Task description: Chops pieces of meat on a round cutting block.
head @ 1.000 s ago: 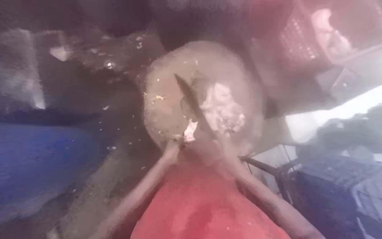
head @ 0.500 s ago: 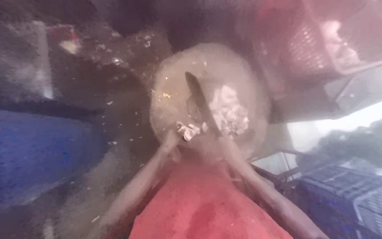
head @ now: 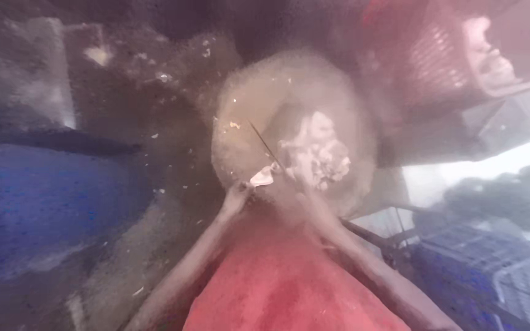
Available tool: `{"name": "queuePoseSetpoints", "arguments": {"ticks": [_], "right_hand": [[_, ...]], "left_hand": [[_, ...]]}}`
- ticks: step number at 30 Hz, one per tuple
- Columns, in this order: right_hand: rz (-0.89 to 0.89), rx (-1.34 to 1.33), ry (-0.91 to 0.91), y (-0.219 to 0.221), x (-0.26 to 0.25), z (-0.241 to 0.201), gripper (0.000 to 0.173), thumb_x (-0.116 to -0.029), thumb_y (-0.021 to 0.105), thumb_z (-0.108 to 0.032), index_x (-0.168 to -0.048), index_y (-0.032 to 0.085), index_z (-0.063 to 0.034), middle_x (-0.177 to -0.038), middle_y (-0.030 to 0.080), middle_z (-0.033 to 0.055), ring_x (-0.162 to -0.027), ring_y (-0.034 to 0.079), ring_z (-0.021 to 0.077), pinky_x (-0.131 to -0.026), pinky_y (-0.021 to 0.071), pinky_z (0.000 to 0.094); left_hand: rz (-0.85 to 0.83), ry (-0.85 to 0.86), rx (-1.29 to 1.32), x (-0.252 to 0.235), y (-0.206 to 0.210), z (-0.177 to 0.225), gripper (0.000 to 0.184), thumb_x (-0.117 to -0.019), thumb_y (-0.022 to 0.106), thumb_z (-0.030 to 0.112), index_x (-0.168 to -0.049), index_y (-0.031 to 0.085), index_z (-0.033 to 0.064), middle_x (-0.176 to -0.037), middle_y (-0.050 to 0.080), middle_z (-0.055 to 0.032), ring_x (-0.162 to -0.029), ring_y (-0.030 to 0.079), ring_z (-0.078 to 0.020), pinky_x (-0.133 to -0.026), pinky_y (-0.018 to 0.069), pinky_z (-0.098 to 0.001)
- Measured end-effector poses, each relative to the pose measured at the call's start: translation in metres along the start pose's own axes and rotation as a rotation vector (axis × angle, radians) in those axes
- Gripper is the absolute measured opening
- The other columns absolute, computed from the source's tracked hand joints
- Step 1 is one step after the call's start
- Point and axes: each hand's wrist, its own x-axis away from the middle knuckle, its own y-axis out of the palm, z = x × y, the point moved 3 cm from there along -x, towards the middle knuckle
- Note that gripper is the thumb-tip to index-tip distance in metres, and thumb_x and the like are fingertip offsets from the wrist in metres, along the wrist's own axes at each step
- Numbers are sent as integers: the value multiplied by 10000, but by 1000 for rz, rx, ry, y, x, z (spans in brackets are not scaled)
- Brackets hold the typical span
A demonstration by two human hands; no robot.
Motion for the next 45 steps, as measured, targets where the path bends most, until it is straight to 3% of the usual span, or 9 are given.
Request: {"name": "queuePoseSetpoints", "arguments": {"ticks": [3,8,14,21,23,26,28,38,45], "right_hand": [[49,-138,-243,21,5,-14,733,-1060,337,-581,-1348,558,56,-1158,681,157,-1035,664,136,-947,554,331],[-261,136,231,65,-21,65,575,-1098,315,-495,-1360,560,-45,-1168,672,190,-1085,669,315,-969,527,526],[-230,-64,53,46,-7,-2,588,-1089,328,-494,-1417,523,-46,-1143,683,140,-1020,673,218,-938,550,433],[-442,-173,218,79,-24,91,541,-1114,271,-449,-1231,608,-42,-901,613,95,-773,606,187,-735,540,396],[-386,-134,280,63,-6,92,539,-1114,300,-444,-1266,601,-24,-994,653,156,-877,652,252,-824,555,461],[-332,103,298,55,10,101,479,-1078,440,-437,-1378,569,-86,-1158,691,197,-1082,680,350,-970,521,577],[-396,247,262,54,15,95,472,-1067,475,-380,-1452,526,-112,-1221,680,215,-1140,659,399,-976,497,620],[-455,173,180,54,0,97,518,-1044,531,-444,-1460,531,-136,-1272,663,233,-1199,619,458,-993,454,710],[-351,-207,98,35,-4,90,483,-1088,476,-344,-1378,563,33,-1281,625,290,-1206,608,423,-1055,436,605]], "left_hand": [[-52,-48,4,9,12,-13,256,-1026,594,163,-1206,577,-20,-932,735,-107,-730,719,-193,-654,615,-343],[-66,-129,-78,18,15,-19,297,-1051,585,226,-1252,551,10,-909,709,-110,-695,704,-184,-622,607,-333],[-77,-93,-218,28,9,-28,250,-1060,559,203,-1252,589,47,-985,750,-52,-796,739,-159,-711,631,-340],[-244,-106,-469,32,-20,6,369,-1053,571,338,-1239,616,23,-940,711,-111,-767,706,-192,-754,611,-390],[-344,1,-393,42,-35,45,326,-1020,635,314,-1195,624,39,-905,719,-57,-754,707,-147,-728,613,-341],[-568,273,-119,37,-8,112,682,-957,685,201,-1539,348,85,-1478,548,-66,-1271,603,-183,-1038,536,-371],[-565,390,-386,16,31,135,707,-1003,648,258,-1606,295,150,-1587,430,-66,-1351,534,-146,-1100,489,-344],[-351,504,-1513,-96,154,133,590,-844,737,426,-1333,637,113,-1339,616,-178,-1270,564,-391,-1031,467,-620],[-559,490,-1190,-64,128,142,558,-811,807,228,-1300,612,43,-1315,630,-170,-1210,617,-273,-1062,492,-478]]}}
